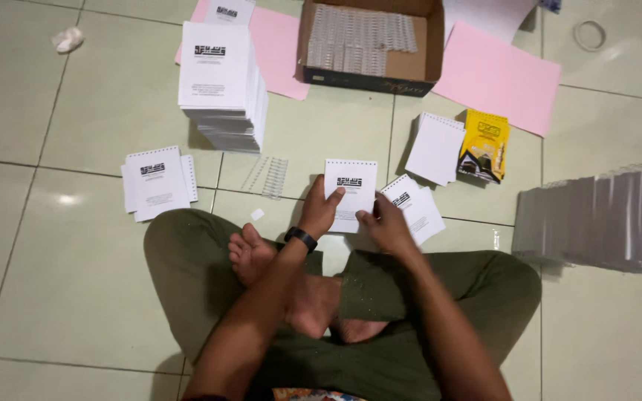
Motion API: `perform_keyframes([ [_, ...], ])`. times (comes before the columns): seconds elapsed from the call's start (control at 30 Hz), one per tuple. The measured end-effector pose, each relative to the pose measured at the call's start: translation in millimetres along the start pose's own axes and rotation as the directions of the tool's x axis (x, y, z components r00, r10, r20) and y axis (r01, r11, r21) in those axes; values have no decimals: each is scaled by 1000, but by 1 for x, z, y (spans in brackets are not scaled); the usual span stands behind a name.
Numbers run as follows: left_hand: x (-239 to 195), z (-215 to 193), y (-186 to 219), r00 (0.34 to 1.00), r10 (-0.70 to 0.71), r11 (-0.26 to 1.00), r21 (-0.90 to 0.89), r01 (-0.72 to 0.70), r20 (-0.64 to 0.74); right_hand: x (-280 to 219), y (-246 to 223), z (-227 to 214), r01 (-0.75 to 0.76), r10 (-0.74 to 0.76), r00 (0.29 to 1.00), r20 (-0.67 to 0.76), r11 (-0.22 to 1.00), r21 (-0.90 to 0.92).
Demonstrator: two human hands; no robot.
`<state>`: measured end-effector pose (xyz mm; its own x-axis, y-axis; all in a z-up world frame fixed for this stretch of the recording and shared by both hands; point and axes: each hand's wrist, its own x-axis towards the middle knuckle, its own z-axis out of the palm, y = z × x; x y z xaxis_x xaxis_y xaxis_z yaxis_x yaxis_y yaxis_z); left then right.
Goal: The person sits on the floor and assembles spiral-bound notebooks by hand. They pick up stacks of paper, align them, insert spiral bindings, and place the finished notebooks into a pile.
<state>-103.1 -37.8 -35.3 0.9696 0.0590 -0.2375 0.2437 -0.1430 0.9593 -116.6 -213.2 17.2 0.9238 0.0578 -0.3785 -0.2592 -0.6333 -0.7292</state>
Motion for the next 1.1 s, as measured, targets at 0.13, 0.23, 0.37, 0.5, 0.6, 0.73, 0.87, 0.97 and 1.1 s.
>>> perform_keyframes([
  [0.13, 3, 1, -4, 1000, -7, 999, -34, 8, 19, 13, 27, -98, 130, -110, 981, -161, 985, 116],
  [0.23, 2, 0, -9, 1000, -1, 997, -79, 2, 14, 37, 67, -157, 293, -495, 829, -261, 781, -551],
  [0.37, 9, -3, -10, 1000, -2, 986, -165, 5, 21, 72, 131, -186, 143, -350, 928, -131, 655, -742],
  [0.5, 8, -4, -7, 1000, -24, 979, -202, 24, 1, 93, 191, -190, 183, -497, 859, -120, 518, -835],
  [0.6, 7, -4, 3, 999, -38, 964, -262, 39, 8, 83, 181, -186, 131, -519, 844, -134, 442, -887],
  [0.73, 1, -4, 16, 998, -62, 946, -317, 63, 15, 90, 198, -185, 28, -567, 782, -259, 447, -894],
  [0.87, -3, -7, 24, 997, -80, 919, -385, 80, 16, 78, 174, -182, 49, -670, 693, -266, 412, -910],
  [0.97, 0, -5, 22, 997, -79, 902, -424, 80, 21, 64, 152, -183, 74, -623, 713, -321, 522, -849],
  [1.1, -8, -8, 37, 995, -89, 885, -455, 99, 42, 52, 135, -177, 139, -568, 701, -431, 701, -699],
])
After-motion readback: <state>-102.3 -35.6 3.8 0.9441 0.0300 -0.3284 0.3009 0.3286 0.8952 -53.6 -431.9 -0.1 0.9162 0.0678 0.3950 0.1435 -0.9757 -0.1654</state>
